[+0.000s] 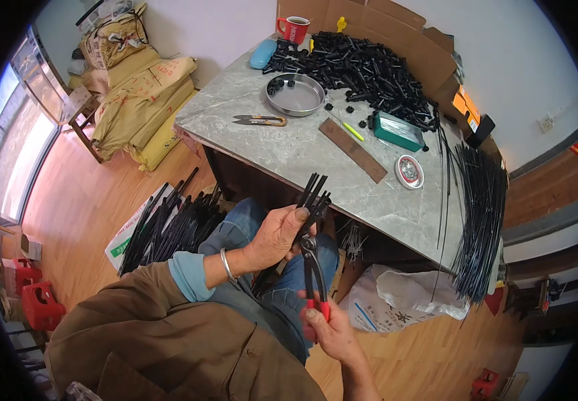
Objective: Bundling, aligning, and trimming black plastic components using pliers and a measurement template at a workstation.
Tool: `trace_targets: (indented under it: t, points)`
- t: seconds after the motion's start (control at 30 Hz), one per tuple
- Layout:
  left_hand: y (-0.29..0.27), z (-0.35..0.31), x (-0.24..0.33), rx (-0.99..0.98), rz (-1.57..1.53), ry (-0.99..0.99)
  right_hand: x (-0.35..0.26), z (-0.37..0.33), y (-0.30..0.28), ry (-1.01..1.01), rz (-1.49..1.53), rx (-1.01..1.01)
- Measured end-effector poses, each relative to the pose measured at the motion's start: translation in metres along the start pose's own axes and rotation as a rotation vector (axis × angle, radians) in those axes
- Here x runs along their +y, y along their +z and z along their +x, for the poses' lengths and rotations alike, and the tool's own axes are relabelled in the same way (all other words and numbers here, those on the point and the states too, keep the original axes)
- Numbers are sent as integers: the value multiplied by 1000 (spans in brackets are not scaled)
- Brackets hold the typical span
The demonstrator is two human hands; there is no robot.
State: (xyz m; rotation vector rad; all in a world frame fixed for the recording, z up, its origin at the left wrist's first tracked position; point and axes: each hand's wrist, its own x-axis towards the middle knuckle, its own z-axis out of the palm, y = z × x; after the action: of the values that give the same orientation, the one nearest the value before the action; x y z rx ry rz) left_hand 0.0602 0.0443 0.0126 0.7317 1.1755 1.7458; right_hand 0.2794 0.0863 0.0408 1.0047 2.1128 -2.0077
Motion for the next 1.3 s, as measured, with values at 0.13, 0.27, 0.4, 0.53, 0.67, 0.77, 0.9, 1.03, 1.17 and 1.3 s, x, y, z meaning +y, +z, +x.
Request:
trace_targets:
  t: [0.13,0.27,0.4,0.53,0.67,0.77,0.9,1.03,1.17,1.3]
  points:
    - [2,-2,1,-29,30,12,18,1,38,29,790,-245]
    - [2,0,-8,-50,68,60,34,10,74,-184,999,-247]
    - [2,1,6,-135,37,-45,31,8,57,-146,863,-197]
    - [3,0,7,-225,13,-92,28,1,24,-129,782,-322]
    - [4,2,7,-229,-5,-49,10,-7,4,-40,737,-358]
    - [4,2,5,-241,-13,-65,-1,-13,-4,-17,725,-374]
    - [7,2,5,-220,-33,-97,-8,-15,-15,81,623,-362]
    - [6,3,5,-225,-36,-71,4,-11,-19,77,520,-334]
    - [6,5,3,-306,-95,-107,13,-4,-11,51,471,-253]
    - [7,5,0,-276,-82,-104,12,-4,-8,78,506,-232]
